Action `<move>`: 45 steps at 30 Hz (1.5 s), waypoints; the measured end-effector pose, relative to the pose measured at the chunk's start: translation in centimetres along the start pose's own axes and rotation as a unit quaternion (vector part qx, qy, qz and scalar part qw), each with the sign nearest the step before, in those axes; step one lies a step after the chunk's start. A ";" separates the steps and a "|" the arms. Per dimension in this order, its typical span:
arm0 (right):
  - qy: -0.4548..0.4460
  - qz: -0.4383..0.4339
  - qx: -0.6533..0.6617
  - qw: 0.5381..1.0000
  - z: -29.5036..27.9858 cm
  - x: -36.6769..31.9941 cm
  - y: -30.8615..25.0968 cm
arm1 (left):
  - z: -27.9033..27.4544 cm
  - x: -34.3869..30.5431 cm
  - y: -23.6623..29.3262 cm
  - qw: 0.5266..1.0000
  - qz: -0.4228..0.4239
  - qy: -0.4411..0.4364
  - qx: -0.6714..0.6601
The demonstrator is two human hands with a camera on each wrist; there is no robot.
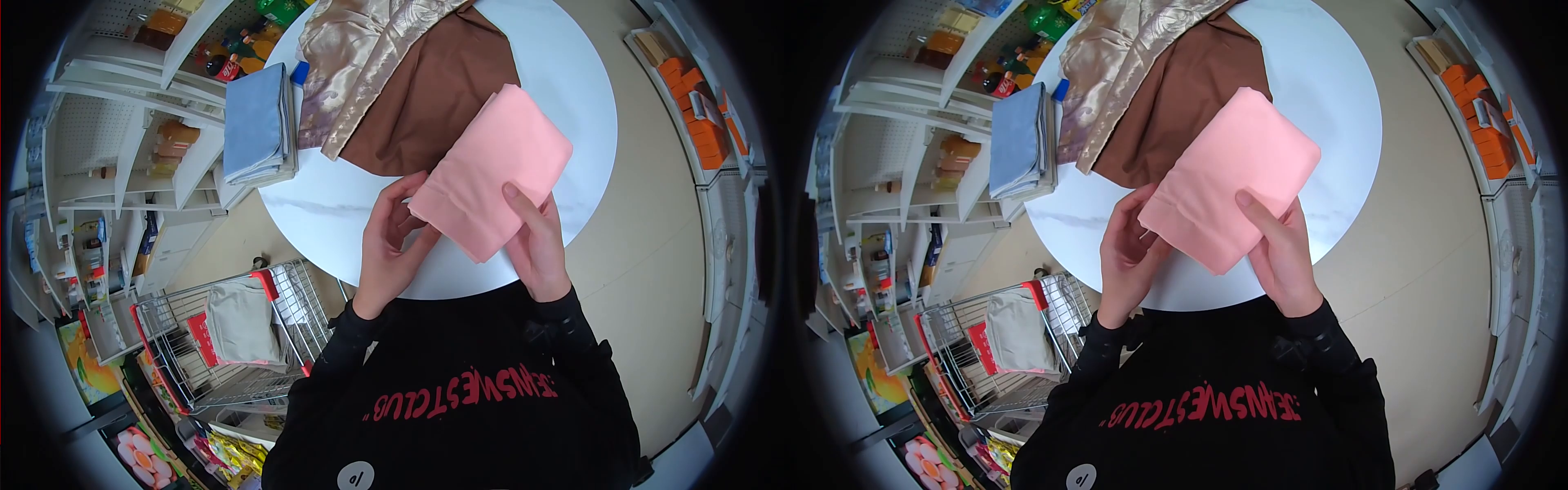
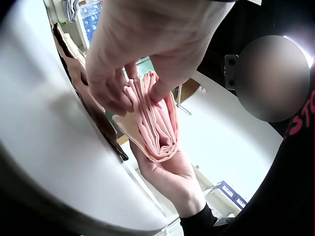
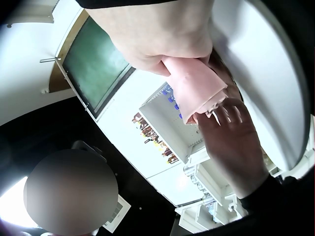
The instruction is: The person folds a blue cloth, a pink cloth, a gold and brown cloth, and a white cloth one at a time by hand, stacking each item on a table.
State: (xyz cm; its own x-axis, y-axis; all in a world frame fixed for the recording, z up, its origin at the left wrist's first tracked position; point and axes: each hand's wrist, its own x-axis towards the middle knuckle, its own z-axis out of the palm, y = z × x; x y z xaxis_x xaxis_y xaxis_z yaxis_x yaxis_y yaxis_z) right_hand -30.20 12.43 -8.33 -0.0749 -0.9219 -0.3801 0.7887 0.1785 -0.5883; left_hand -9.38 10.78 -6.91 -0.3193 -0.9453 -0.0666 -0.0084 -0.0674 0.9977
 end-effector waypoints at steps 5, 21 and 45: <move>-0.006 -0.001 0.009 1.000 -0.1 -0.1 0.1 | -0.6 -0.2 -0.6 0.997 -0.021 0.036 -0.062; -0.098 0.089 -0.104 0.986 -0.6 -0.6 -0.5 | -0.1 0.2 2.0 0.977 -0.194 -0.067 0.058; -0.044 -0.032 -0.168 0.984 1.0 1.1 -1.2 | -0.4 -1.8 2.9 0.973 -0.132 -0.097 0.160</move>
State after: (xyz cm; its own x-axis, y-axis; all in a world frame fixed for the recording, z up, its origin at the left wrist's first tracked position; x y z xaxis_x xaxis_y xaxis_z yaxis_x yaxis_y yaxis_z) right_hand -30.67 10.83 -7.35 -0.0528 -0.9586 -0.2798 0.5358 0.2093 -0.8180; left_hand -8.43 12.13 -3.87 -0.4390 -0.8285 -0.3476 -0.3998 -0.1663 0.9014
